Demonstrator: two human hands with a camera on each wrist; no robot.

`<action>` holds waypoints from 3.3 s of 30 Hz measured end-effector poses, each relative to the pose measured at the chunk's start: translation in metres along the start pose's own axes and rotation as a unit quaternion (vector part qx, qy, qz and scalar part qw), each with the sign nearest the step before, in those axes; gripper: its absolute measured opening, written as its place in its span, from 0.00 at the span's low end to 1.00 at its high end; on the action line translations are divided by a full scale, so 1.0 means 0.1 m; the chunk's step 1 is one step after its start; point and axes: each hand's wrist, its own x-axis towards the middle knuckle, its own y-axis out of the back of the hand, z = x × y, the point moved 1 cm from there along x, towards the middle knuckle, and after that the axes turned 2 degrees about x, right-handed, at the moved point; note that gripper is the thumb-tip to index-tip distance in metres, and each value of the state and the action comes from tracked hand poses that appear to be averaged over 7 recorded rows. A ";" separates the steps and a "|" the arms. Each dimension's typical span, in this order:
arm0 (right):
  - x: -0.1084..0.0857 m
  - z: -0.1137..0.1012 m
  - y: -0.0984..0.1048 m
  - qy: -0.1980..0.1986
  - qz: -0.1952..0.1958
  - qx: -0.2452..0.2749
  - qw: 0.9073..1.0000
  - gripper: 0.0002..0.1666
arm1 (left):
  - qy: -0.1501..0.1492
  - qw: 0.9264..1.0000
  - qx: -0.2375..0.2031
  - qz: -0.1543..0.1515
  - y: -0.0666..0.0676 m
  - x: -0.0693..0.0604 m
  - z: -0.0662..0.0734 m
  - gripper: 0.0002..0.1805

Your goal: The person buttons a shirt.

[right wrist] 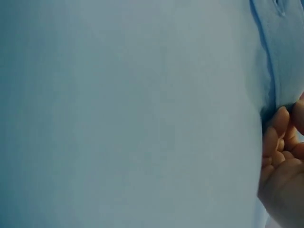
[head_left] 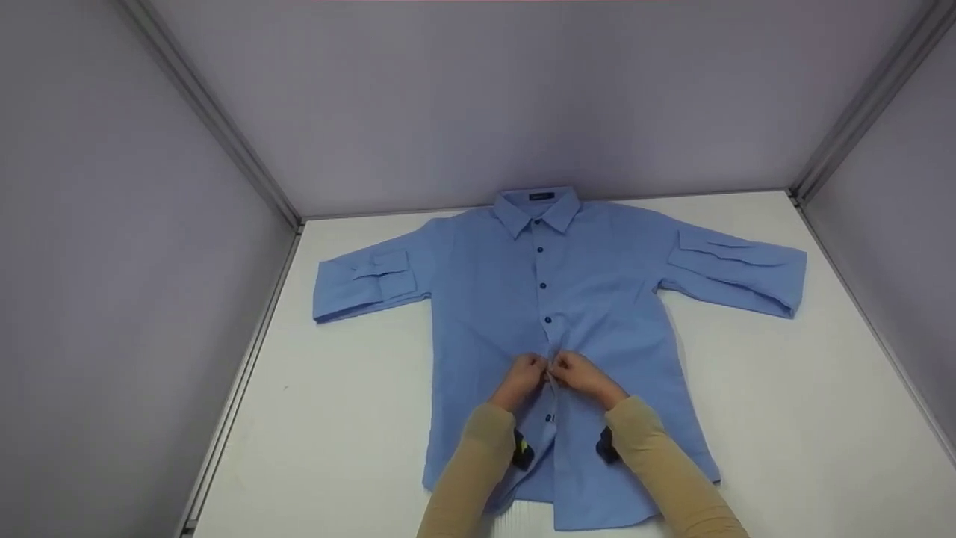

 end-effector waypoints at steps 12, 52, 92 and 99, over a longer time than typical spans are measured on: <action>-0.02 0.03 0.04 0.047 0.001 -0.025 0.999 0.07 | -0.101 0.987 0.056 0.116 -0.10 -0.02 0.02 0.10; -0.09 -0.15 0.05 -0.007 -0.024 -0.096 0.995 0.13 | -0.103 0.973 0.194 -0.064 0.06 -0.42 -0.01 0.18; -0.67 -0.20 -0.23 0.050 -0.073 -0.151 0.985 0.20 | -0.206 0.918 0.339 -0.012 -0.19 -0.84 -0.08 0.16; -0.71 -0.19 -0.26 0.066 -0.055 -0.168 0.982 0.20 | -0.193 0.919 0.344 -0.014 -0.19 -0.85 -0.06 0.20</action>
